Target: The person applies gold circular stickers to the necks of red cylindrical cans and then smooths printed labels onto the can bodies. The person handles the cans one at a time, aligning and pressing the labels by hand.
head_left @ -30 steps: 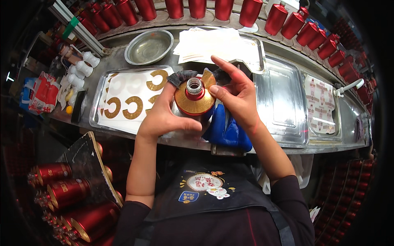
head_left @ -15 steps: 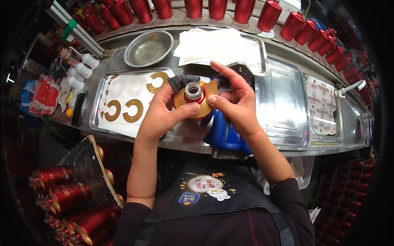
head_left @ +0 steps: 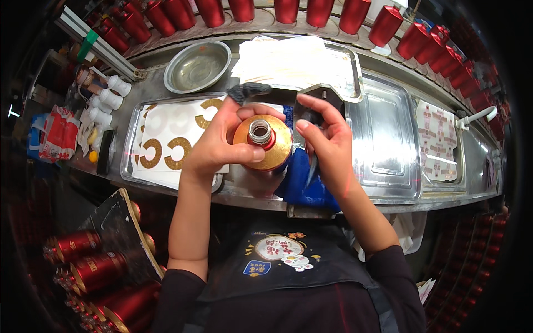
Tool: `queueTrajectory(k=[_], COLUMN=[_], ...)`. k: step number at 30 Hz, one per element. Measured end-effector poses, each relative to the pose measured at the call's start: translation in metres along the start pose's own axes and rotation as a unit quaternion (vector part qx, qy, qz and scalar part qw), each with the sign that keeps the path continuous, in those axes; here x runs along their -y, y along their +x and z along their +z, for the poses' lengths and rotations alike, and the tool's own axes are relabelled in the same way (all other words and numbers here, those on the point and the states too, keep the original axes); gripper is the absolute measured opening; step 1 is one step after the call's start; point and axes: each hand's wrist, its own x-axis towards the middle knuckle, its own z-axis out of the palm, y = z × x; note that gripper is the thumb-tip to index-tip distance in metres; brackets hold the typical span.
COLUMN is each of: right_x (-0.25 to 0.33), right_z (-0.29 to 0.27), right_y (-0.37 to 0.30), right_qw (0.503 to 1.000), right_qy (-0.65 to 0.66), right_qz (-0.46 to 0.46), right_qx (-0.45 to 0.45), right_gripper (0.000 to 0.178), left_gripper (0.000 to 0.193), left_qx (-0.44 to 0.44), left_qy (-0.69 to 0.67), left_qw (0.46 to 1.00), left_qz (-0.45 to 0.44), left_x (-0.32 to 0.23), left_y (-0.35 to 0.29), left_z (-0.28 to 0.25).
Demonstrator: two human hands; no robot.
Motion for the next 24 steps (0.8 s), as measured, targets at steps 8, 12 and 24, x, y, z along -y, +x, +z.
queueTrajectory(k=[8, 12, 24], right_x=[0.008, 0.006, 0.000], right_z=[0.002, 0.002, 0.006], right_y=[-0.018, -0.005, -0.004], right_qw=[0.996, 0.991, 0.994], right_qy=[-0.020, 0.047, 0.015], right_qz=[0.045, 0.064, 0.049], right_qx=[0.081, 0.108, 0.094], right_gripper=[0.039, 0.036, 0.030], left_gripper=[0.074, 0.060, 0.059], left_qx=[-0.081, -0.119, -0.139], left_qy=[0.093, 0.092, 0.080], left_qw=[0.992, 0.988, 0.987], left_qz=[-0.016, -0.024, -0.020], left_x=[-0.004, 0.000, 0.002], left_y=[-0.026, -0.032, -0.030], left_z=[0.017, 0.027, 0.032])
